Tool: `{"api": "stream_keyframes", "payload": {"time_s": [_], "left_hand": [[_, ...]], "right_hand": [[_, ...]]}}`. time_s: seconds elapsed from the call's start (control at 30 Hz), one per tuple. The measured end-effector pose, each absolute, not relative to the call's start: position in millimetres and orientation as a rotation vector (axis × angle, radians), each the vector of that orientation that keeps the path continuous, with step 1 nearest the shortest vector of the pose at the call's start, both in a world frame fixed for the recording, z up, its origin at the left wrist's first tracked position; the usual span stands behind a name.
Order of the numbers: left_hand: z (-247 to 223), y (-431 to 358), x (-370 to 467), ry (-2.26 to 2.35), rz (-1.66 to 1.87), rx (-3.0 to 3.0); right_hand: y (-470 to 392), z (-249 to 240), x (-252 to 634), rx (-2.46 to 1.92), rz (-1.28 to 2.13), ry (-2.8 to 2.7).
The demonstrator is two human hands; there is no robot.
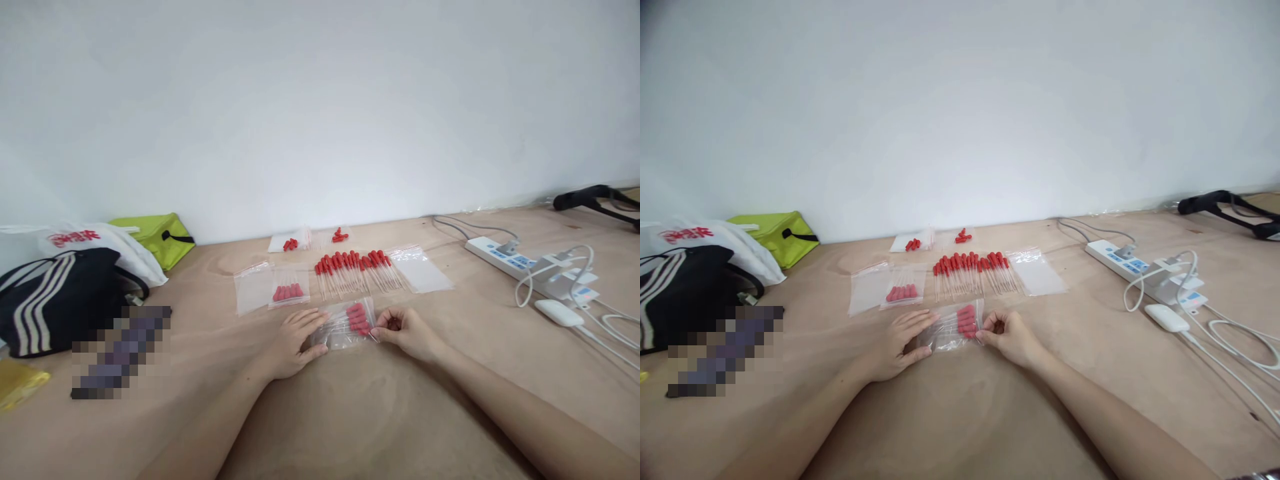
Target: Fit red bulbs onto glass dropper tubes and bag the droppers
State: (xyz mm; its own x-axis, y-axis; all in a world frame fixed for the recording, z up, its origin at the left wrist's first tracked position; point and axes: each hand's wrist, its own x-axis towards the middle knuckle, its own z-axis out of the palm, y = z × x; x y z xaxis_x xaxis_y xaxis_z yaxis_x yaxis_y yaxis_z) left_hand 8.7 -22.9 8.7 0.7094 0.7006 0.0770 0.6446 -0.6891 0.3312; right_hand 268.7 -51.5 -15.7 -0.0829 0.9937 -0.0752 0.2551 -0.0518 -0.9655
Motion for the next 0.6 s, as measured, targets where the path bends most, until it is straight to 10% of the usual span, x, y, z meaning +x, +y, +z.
{"api": "stream_keyframes", "payload": {"time_s": [0.6], "left_hand": [[21,-24,7,0.939,0.184,2.557]], "right_hand": [[-26,-2,273,-1.601,1.482,-1.321]]}}
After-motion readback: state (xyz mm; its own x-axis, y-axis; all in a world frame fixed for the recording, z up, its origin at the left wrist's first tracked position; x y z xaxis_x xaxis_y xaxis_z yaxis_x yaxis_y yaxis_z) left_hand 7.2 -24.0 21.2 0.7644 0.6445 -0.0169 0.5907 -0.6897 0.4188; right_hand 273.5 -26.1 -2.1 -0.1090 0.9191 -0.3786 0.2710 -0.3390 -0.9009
